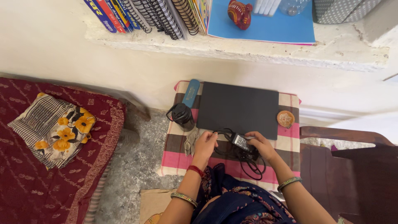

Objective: The person moves a wooden chair to a new position on the floor. They then pick up a tangled black power adapter and cable, untangle it, and wrap the cord neatly around the adapter block.

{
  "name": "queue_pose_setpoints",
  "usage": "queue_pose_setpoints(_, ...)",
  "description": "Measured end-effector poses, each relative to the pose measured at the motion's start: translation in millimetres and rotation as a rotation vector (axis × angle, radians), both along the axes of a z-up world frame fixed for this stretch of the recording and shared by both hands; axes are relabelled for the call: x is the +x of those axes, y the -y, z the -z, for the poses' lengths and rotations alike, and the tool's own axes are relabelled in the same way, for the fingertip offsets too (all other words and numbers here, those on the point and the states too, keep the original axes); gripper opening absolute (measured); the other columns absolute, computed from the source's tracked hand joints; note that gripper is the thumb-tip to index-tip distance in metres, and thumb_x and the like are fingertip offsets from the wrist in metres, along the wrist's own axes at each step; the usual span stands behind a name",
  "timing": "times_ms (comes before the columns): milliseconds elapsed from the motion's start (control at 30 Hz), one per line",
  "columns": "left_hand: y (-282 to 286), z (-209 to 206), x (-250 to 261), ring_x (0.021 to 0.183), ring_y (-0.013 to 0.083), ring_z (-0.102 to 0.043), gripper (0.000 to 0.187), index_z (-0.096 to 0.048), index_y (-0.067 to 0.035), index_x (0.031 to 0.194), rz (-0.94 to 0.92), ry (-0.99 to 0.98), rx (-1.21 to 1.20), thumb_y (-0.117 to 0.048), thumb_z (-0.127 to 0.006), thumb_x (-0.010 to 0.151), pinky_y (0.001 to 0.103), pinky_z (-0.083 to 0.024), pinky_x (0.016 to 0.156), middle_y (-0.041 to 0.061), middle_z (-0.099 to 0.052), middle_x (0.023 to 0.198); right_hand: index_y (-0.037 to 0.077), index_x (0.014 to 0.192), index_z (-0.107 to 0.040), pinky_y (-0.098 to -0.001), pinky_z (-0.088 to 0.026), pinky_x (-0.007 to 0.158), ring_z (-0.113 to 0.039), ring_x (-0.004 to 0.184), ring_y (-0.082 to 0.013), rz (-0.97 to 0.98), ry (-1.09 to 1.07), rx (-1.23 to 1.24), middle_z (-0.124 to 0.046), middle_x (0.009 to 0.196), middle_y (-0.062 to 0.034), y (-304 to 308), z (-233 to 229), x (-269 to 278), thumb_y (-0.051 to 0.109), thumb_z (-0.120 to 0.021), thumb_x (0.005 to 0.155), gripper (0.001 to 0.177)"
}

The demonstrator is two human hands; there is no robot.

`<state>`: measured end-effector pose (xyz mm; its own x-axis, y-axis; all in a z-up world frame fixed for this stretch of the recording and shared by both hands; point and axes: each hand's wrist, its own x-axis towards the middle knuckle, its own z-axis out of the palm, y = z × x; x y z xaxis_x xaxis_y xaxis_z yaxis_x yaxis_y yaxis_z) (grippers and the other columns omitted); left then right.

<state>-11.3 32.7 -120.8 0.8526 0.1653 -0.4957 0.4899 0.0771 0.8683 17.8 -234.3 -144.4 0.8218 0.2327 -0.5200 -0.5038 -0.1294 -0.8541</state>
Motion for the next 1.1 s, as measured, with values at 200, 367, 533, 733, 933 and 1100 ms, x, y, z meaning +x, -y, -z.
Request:
queue_pose_setpoints(200,-3,15,-10,0.056,0.013,-0.054,0.018,-0.062,-0.008,0.092,-0.059,-0.047,-0.133,-0.025,-0.063,0.099,0.026,-0.04,0.05,0.001,-0.06,0.067,0.012,0.139,-0.045,-0.0373,-0.058,0.089,-0.074,0.106,-0.0272,-0.238,-0.043,-0.275,-0.075,0.114,-0.0202,-10,-5,-25,0.043,-0.086,0.069,0.086)
queue_pose_setpoints(367,-3,20,-16,0.066,0.0102,-0.056,0.015,-0.061,-0.009,0.1,-0.166,-0.154,-0.267,-0.023,-0.061,0.101,0.028,-0.053,0.058,0.002,-0.06,0.078,0.007,0.133,-0.058,-0.0367,-0.054,0.095,-0.072,0.108,-0.028,-0.383,0.138,-0.564,-0.074,0.115,-0.017,-23,2,-44,0.053,-0.087,0.066,0.086)
queue_pose_setpoints(533,-2,22,-11,0.071,0.0098,-0.054,0.015,-0.061,-0.013,0.112,-0.192,-0.135,-0.282,-0.02,-0.061,0.099,0.029,-0.054,0.064,0.001,-0.066,0.085,0.003,0.122,-0.064,-0.0374,-0.056,0.092,-0.074,0.102,-0.0286,-0.289,0.087,-0.629,-0.076,0.107,-0.0169,-25,28,-38,0.041,-0.086,0.065,0.072)
queue_pose_setpoints(733,-16,26,-11,0.081,0.0105,-0.064,0.021,-0.057,-0.015,0.117,-0.23,-0.195,-0.177,-0.017,-0.06,0.097,0.031,-0.054,0.073,-0.003,-0.065,0.094,-0.002,0.118,-0.065,-0.0364,-0.054,0.083,-0.068,0.091,-0.0214,-0.104,-0.003,-0.224,-0.074,0.098,-0.011,-20,41,-34,0.027,-0.079,0.075,0.054)
queue_pose_setpoints(933,-28,6,-15,0.085,0.0111,-0.064,0.023,-0.063,-0.012,0.117,-0.251,-0.095,-0.248,-0.024,-0.061,0.097,0.03,-0.057,0.075,0.003,-0.07,0.1,0.005,0.124,-0.068,-0.0364,-0.056,0.082,-0.067,0.086,-0.0183,0.07,-0.284,0.147,-0.071,0.097,-0.007,-27,-32,-26,0.026,-0.068,0.077,0.051)
queue_pose_setpoints(1100,-22,-46,-13,0.093,0.0097,-0.064,0.026,-0.066,-0.014,0.115,-0.116,-0.026,-0.213,-0.029,-0.065,0.094,0.029,-0.055,0.08,-0.002,-0.067,0.106,0.004,0.112,-0.066,-0.0342,-0.055,0.077,-0.069,0.084,-0.0213,0.253,-0.391,0.632,-0.072,0.099,-0.011,-18,-57,-22,0.03,-0.069,0.083,0.039)
